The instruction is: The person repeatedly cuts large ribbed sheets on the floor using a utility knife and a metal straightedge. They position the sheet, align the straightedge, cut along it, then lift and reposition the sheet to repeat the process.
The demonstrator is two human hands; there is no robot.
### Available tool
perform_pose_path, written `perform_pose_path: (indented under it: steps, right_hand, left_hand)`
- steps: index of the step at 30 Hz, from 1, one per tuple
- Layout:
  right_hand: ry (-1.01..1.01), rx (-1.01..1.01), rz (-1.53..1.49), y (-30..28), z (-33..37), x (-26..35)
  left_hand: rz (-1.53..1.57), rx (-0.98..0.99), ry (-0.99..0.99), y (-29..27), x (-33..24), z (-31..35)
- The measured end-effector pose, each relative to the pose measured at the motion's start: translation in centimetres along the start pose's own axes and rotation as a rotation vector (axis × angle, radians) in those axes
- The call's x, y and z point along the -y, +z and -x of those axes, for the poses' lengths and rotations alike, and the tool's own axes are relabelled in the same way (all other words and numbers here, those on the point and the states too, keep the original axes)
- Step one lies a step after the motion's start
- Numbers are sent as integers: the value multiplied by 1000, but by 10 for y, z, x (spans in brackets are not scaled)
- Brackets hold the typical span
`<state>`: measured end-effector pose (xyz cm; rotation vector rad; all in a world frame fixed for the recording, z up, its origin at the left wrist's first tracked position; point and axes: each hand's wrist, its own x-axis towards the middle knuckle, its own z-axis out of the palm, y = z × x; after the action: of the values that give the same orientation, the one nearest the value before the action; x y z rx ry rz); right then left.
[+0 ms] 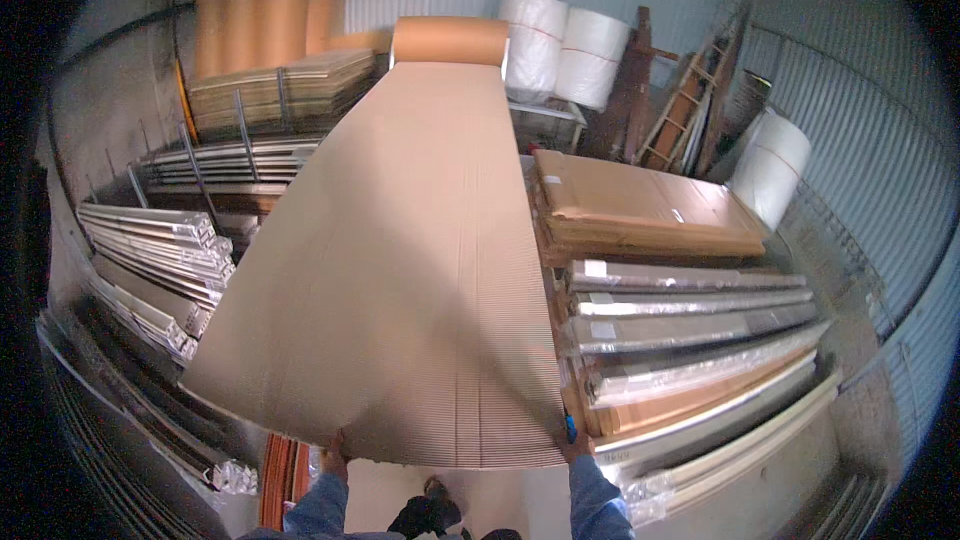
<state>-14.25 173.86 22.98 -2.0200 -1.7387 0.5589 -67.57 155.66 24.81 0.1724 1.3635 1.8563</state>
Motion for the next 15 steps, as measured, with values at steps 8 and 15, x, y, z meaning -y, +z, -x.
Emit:
perform_pose_path:
  steps: [8,15]
  right_hand:
    - [146,139,123,-72,246,-87]
    - [192,383,48,-144,468,-143]
  left_hand:
    - [-142,-148,-22,-113,4,228]
    - [-221,-346,-117,-260,18,415]
